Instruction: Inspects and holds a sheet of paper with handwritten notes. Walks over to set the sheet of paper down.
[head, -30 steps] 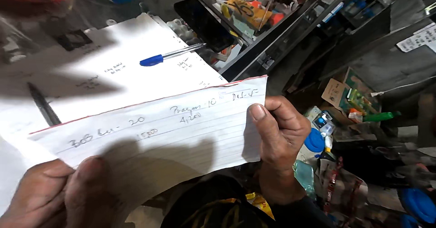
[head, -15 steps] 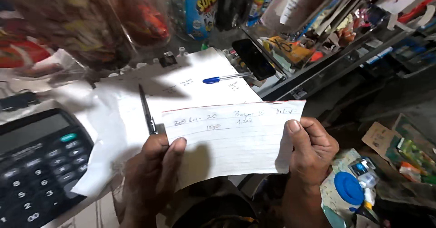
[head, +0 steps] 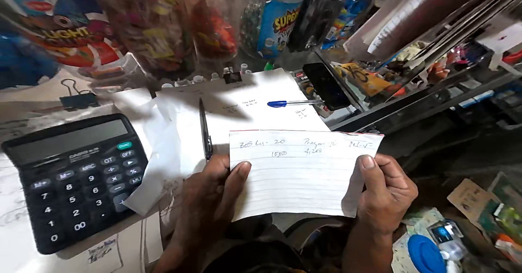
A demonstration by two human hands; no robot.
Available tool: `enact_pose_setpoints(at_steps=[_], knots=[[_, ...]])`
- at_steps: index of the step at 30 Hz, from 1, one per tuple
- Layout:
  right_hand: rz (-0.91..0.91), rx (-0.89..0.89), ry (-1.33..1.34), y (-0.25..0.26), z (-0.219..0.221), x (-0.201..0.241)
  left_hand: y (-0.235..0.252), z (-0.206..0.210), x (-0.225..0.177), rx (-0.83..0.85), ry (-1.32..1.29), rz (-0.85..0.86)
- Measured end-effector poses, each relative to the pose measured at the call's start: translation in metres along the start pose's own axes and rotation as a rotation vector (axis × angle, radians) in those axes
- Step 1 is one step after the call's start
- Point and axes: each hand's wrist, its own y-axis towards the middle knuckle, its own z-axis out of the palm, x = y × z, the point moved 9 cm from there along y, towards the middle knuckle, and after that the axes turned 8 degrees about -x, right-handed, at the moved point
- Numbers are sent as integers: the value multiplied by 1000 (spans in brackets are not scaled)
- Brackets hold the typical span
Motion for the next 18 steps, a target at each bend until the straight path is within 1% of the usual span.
enact_pose_setpoints(at_steps=[12, 18], knots=[[24, 11, 28, -2, 5, 0, -1, -3, 3, -29, 5, -4], [28, 29, 40, -3, 7, -2, -1, -4, 3, -43, 17, -36]])
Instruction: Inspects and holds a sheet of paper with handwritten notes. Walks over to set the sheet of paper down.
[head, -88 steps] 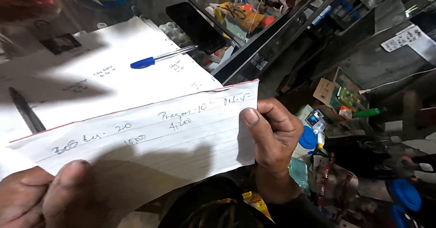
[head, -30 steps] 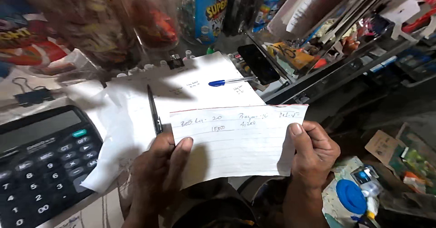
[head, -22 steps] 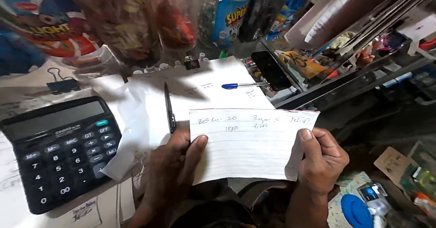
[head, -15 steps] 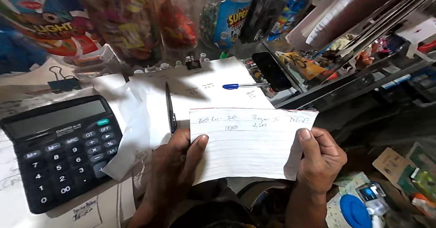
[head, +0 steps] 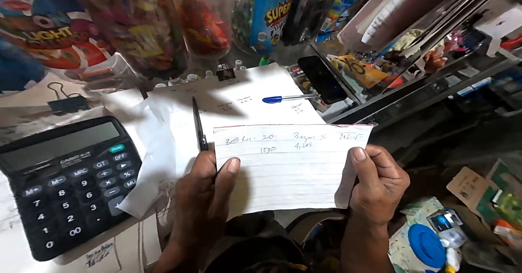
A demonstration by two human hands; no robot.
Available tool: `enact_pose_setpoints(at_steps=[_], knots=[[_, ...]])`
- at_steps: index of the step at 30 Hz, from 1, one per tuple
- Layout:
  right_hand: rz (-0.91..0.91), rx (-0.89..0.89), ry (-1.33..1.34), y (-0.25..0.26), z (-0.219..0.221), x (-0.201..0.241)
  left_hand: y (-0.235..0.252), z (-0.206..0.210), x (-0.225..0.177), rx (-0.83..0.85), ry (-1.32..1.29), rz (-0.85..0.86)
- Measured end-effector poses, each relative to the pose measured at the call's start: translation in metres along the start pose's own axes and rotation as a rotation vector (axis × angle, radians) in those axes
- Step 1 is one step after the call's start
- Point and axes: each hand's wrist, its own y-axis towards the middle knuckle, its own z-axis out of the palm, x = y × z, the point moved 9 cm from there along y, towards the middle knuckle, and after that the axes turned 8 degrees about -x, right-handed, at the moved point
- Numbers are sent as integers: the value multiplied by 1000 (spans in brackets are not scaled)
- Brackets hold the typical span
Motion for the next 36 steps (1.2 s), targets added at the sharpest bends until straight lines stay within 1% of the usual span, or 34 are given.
enact_pose_setpoints(at_steps=[6, 11, 14, 19, 26, 36], knots=[[7, 46, 44, -1, 7, 0, 2, -3, -2, -36, -20, 0], [46, 101, 92, -5, 13, -5, 2, -7, -1, -81, -55, 10], [57, 91, 77, -6, 13, -6, 2, -7, -1, -95, -65, 16], [41, 59, 61, -6, 10, -3, 3, -5, -1, -77, -82, -23], [35, 31, 50, -6, 6, -1, 4, -2, -3, -49, -110, -19], [17, 14, 47, -5, 3, -1, 3, 0, -2, -18, -75, -4]])
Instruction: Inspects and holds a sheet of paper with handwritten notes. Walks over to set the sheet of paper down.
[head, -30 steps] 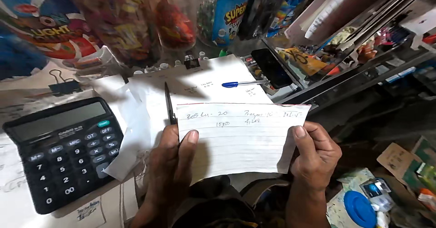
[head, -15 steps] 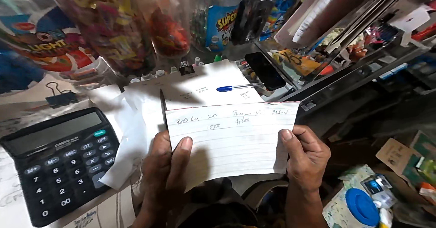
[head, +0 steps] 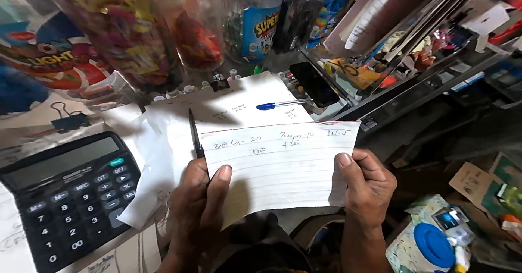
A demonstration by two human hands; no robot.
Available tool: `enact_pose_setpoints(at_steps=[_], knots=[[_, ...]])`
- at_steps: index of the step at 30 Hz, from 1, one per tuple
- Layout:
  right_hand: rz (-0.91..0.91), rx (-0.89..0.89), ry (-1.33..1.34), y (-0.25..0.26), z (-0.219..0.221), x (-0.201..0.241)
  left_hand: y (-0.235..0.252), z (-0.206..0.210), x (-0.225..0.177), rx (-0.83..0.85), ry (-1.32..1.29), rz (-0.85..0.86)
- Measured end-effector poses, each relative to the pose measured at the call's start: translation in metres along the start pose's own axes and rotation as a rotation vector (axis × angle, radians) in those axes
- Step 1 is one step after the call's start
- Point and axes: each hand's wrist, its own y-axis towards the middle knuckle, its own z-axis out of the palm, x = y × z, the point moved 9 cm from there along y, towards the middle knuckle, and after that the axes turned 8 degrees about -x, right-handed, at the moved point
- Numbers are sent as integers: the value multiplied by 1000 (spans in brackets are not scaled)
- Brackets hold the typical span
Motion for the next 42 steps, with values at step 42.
enact_pose_setpoints(at_steps=[42], knots=[[5, 6, 6, 2, 3, 3, 0, 0, -4, -28, 30, -14]])
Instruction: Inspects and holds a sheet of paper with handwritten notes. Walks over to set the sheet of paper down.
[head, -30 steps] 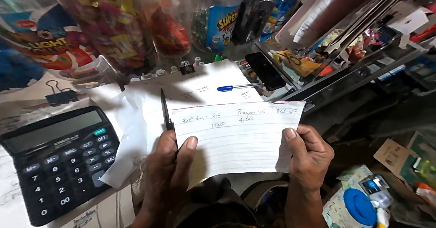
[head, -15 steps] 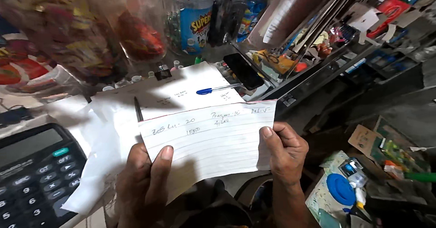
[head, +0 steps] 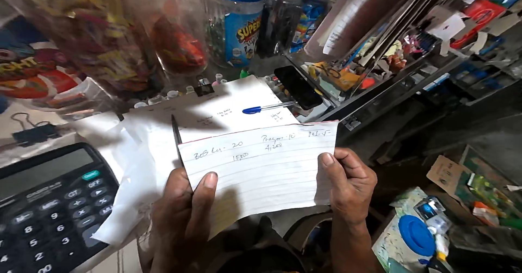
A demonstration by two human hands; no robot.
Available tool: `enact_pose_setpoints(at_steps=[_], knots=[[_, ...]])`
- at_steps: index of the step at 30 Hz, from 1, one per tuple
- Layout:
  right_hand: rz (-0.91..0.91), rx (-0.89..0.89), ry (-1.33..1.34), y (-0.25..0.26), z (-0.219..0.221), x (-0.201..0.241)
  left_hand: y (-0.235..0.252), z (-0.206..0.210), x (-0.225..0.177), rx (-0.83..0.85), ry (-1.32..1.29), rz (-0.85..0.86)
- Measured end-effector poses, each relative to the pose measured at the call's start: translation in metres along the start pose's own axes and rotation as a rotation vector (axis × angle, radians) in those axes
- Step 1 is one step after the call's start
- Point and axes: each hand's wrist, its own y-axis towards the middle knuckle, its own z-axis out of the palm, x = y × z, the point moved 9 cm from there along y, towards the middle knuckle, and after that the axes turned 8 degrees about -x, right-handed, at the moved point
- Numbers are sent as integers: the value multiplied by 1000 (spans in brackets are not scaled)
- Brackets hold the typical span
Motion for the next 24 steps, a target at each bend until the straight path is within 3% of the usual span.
enact_pose_setpoints(at_steps=[24], knots=[[-5, -6, 0, 0, 1, -1, 0, 0, 2, 18, -14, 31]])
